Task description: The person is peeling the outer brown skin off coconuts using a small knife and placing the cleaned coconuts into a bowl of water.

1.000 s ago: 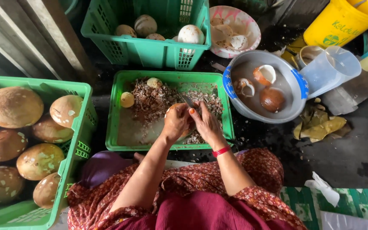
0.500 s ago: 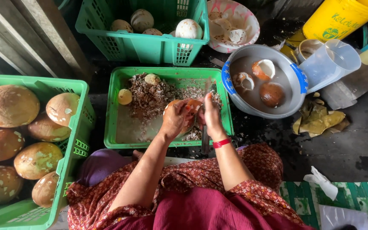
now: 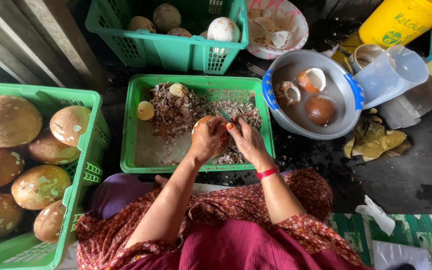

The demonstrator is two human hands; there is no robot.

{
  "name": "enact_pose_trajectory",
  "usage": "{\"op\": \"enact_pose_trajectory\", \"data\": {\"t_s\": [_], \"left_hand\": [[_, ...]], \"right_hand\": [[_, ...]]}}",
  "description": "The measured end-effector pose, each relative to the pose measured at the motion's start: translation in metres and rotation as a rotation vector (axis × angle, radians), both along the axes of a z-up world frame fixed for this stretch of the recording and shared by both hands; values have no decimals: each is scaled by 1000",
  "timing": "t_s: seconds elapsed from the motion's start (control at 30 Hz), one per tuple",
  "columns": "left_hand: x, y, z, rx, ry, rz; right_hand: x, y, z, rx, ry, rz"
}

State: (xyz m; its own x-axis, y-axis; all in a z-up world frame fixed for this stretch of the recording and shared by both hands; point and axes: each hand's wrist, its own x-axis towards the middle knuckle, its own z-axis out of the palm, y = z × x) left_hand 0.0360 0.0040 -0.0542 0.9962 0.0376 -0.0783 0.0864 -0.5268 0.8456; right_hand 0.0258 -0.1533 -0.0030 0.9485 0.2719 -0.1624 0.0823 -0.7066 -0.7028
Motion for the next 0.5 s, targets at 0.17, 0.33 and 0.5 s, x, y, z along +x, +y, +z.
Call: {"op": "enact_pose_trajectory", "data": {"t_s": [0.17,0.33,0.5], "left_hand": [[2,1,5,7,15,8],[2,5,1,-297,47,-25],[-15,-2,40,-849,197,97]], "right_hand": [[18,10,-14,-103,-39,-33],[50,0,-58,151,-38,-224],[-20,9,43,328,-110,-48]]}}
